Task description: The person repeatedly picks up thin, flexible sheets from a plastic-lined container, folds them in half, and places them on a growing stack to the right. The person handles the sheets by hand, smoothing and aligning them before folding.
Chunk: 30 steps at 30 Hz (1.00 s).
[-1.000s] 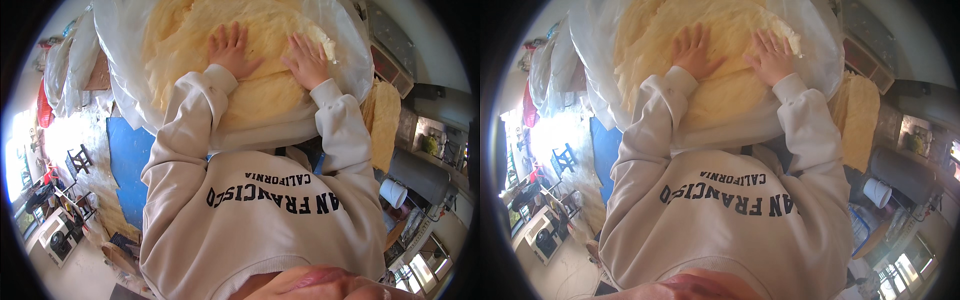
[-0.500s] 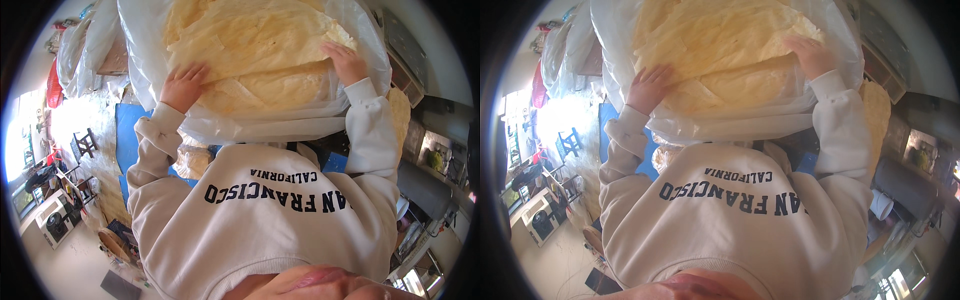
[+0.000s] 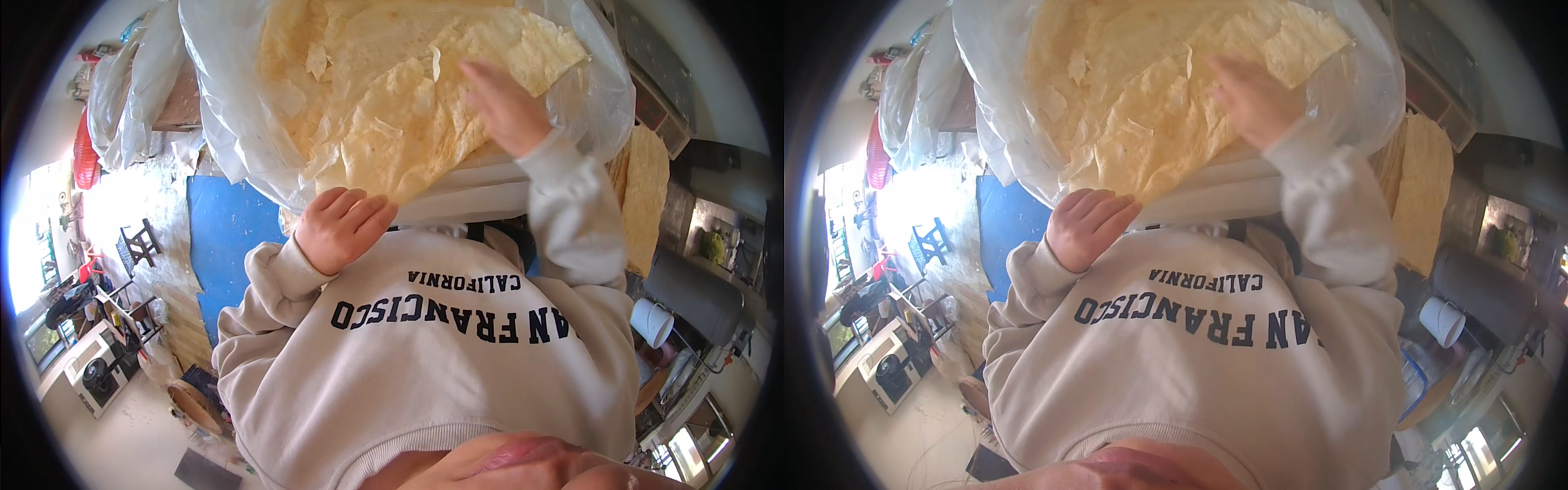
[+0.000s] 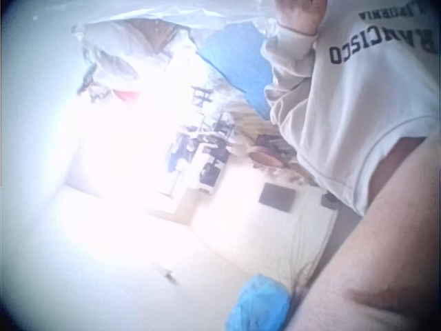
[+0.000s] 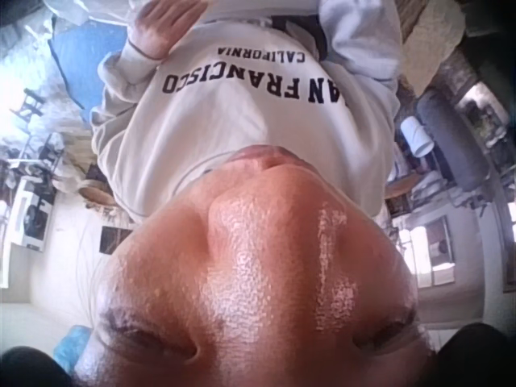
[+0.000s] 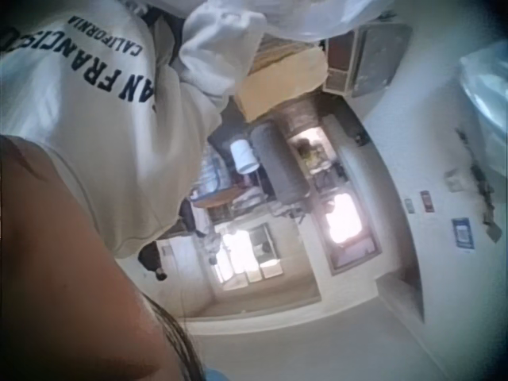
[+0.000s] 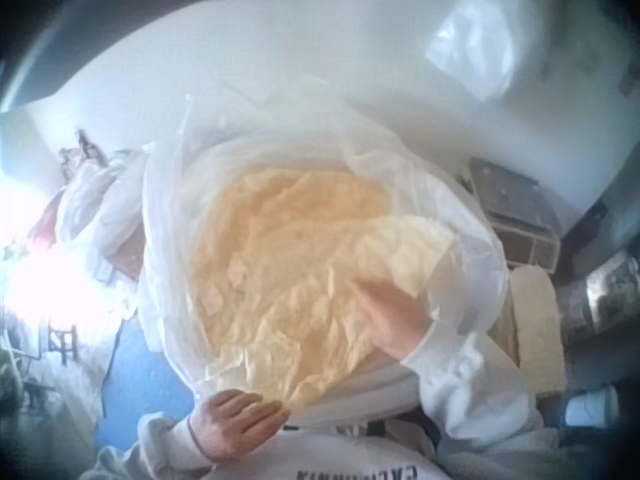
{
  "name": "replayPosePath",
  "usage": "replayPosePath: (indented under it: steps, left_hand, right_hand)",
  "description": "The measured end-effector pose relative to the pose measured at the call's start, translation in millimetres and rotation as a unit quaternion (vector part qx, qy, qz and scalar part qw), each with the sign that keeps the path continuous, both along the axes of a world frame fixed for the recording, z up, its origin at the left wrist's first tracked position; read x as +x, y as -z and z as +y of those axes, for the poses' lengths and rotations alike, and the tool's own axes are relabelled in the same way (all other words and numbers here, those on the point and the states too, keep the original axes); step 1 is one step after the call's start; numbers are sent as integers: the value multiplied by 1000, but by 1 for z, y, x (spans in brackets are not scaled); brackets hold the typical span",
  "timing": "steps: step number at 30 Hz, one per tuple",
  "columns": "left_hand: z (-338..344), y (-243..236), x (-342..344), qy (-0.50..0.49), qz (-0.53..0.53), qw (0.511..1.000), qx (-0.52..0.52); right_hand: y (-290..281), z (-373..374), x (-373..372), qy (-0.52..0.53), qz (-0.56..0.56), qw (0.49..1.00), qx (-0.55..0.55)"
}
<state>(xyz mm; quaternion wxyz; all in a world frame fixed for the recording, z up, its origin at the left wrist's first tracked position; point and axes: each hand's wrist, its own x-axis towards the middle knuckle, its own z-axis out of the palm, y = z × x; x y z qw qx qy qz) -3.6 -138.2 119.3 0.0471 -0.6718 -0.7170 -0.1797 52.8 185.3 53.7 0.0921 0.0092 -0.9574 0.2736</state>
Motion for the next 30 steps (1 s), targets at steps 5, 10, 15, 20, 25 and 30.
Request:
replayPosePath:
  steps: [5,10,15,20,25,30]
  left_hand:
    - [-2,2,-7,13,-14,1000,12]
    - [17,-12,-52,28,-209,968,-138]
    - [94,0,-127,102,-388,881,-248]
    - [171,61,-151,215,-290,921,-144]
    - [165,81,-185,153,-329,893,-265]
    - [153,98,-198,208,-422,840,-270]
  right_hand:
    - [37,-45,-31,-113,-64,990,52]
    - [14,-76,-1,-261,1,965,12]
    - [18,-127,18,-156,12,988,-6]
    - [27,-145,23,-134,44,989,51]
    - [24,-138,27,-142,25,989,-28]
    - [22,-113,24,-156,-35,925,-344]
